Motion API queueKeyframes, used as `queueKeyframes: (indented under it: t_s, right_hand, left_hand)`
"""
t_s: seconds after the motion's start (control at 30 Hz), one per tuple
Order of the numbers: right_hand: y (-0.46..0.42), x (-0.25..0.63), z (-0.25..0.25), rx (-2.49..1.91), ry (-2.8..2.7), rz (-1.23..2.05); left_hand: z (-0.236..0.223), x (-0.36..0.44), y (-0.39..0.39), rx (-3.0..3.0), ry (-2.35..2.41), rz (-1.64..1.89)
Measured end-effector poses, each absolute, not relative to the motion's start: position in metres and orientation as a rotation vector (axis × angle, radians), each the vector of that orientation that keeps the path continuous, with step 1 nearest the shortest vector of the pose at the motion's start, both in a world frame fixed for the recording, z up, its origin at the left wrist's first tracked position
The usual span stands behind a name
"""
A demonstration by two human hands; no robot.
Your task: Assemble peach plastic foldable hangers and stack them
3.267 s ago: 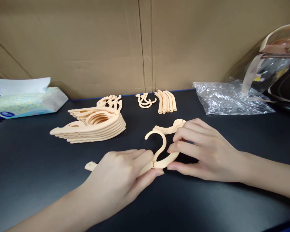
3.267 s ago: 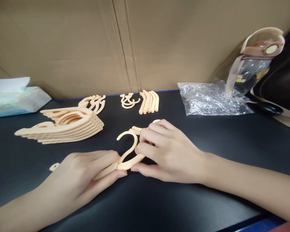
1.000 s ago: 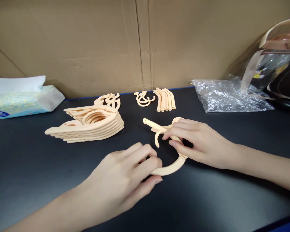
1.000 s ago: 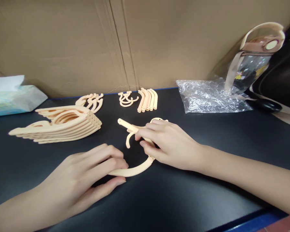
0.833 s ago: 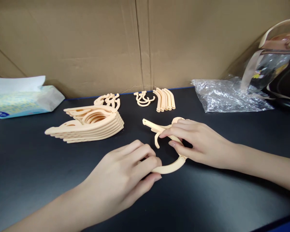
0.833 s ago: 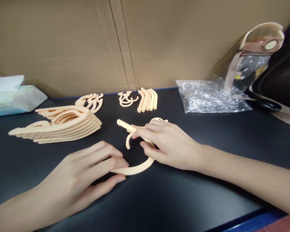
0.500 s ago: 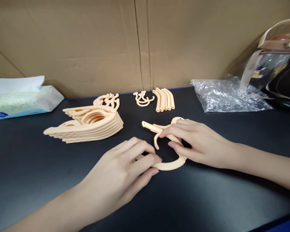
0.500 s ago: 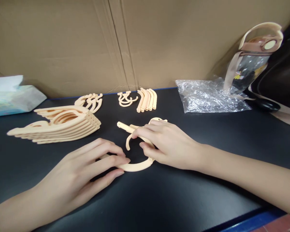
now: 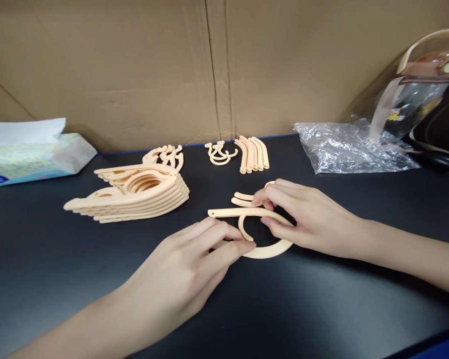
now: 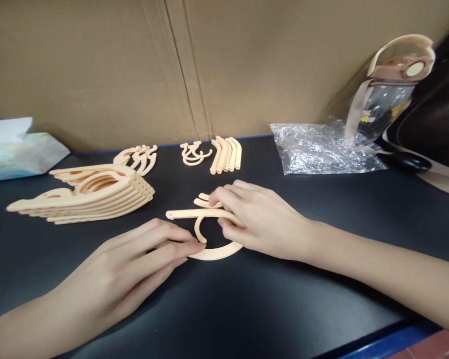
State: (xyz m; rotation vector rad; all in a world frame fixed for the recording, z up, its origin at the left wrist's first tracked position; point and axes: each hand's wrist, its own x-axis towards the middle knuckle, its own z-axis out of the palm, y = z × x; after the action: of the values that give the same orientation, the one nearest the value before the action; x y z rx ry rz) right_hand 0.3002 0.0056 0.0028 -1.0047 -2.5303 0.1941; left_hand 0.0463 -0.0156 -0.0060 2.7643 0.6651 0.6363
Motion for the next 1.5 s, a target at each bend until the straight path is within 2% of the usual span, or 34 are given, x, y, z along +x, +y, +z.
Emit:
queueKeyframes:
  t_s: [0.6, 1.0, 1.23, 1.5]
  right_hand:
    - [0.009, 0.303, 0.0, -1.074, -2.586, 0.029]
    - [0.009, 0.304, 0.003, -1.128, -2.516, 0.098]
    - [0.026, 0.318, 0.005, -1.222, -2.284, -0.123]
    - [0.035, 0.322, -0.008, -1.342, -2.447, -0.057]
  left_hand:
    - [-0.008, 0.045, -0.016, 2.823, 0.724, 0.641]
    - [-0.007, 0.045, -0.015, 2.794, 0.723, 0.633]
    - [-0.007, 0.046, -0.016, 2.802, 0.716, 0.641]
    - [-0.007, 0.047, -0.014, 2.799, 0.709, 0.66]
